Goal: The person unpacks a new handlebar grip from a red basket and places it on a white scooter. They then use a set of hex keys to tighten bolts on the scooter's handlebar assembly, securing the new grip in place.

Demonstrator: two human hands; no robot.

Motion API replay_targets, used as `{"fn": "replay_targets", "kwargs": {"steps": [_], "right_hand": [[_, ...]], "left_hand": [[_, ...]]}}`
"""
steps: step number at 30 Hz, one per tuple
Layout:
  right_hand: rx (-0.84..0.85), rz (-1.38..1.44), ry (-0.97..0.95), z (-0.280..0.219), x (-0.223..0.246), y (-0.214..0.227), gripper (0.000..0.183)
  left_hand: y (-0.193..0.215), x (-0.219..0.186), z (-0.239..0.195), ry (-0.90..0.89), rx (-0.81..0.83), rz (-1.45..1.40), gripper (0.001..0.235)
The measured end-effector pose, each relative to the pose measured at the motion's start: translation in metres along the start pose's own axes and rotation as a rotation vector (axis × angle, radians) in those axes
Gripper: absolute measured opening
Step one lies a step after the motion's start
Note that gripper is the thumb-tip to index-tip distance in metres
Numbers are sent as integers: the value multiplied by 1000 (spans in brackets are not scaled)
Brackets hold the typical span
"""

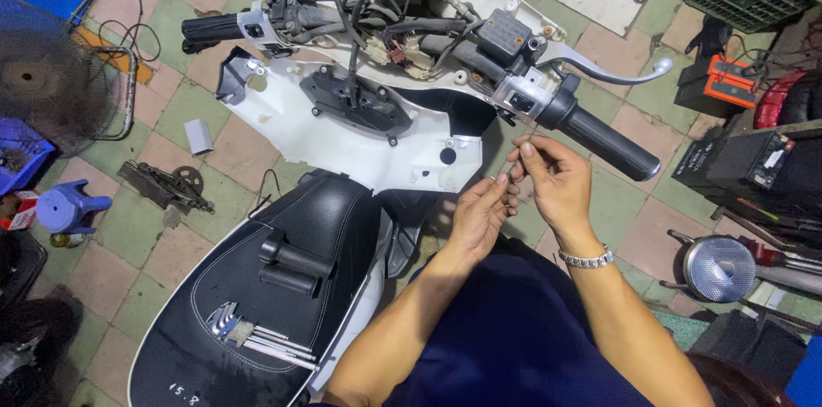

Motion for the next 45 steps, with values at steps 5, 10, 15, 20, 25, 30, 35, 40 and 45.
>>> {"fn": "replay_targets", "kwargs": {"steps": [5,10,15,20,25,30,35,40,45], "right_hand": [[-11,46,-22,9,-5,0,21],[-15,-4,-17,2,1,-3,22],[41,27,37,-2,12,-9,20],[21,-8,53,2,9,-13,20],[-18,-27,48,5,1,-3,21],[-50,-76,132,9,-9,6,19],[-38,-71,204,12,-27,9,17],[8,-160,220,9,-49,10,18],[6,-484,116,-4,-59,36,20]], "left_hand": [[-2,-1,8,5,-3,-8,21],[-10,-7,6,-32,4,-21,20],[-9,-11,4,-67,-4,-52,20],[0,-4,14,-52,-20,-102,20],[-5,1,16,-90,32,-80,27],[-2,13,23,-191,128,-5,33],[18,28,30,-318,155,18,31],[34,37,31,-437,196,88,30],[6,42,32,-320,189,270,34]]}}
Point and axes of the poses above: each hand's wrist, its own z-axis towards the middle knuckle, its own y-axis out of the back of the hand, x = y × z, the point moved 9 cm from there along z, towards the middle knuckle, and after that the axes turned 13 degrees about -y, right-handed, at the moved point
